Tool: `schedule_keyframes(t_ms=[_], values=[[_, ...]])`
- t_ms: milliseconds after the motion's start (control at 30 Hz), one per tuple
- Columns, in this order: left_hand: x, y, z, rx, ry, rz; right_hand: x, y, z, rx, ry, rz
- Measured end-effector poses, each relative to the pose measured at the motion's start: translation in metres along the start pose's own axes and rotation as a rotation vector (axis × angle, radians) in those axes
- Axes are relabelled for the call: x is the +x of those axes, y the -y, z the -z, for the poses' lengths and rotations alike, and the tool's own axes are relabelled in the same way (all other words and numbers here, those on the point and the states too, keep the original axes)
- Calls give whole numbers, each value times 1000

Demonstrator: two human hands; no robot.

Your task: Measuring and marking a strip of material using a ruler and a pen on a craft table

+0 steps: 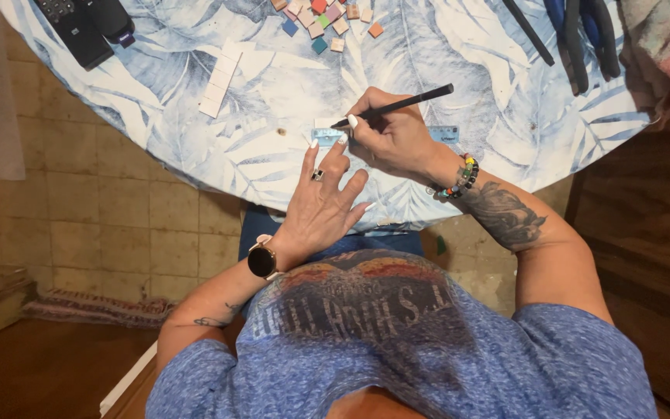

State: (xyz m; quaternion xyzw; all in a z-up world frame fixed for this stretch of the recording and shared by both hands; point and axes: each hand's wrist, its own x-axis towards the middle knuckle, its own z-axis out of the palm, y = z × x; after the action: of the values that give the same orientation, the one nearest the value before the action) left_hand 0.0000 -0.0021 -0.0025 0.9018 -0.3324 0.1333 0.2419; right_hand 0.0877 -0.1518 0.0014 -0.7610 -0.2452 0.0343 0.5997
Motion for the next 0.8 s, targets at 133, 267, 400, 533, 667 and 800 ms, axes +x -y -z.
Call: schedule_keyframes(t_ms=[133, 267, 400, 533, 667, 800], values=[[0, 1, 0, -19, 12, 7, 3, 18, 2, 59, -26, -35], [3, -1, 5, -20, 12, 9, -1, -8, 13, 49, -30, 13], [3, -2, 5, -19, 20, 10, -1, -15, 15, 72, -27, 57], [3, -2, 5, -17, 16, 13, -2, -15, 15, -4, -40, 112], [5, -3, 8, -2, 10, 16, -2, -11, 16, -33, -32, 121], [5, -4, 8, -4, 3, 22, -3, -12, 15, -40, -37, 123]])
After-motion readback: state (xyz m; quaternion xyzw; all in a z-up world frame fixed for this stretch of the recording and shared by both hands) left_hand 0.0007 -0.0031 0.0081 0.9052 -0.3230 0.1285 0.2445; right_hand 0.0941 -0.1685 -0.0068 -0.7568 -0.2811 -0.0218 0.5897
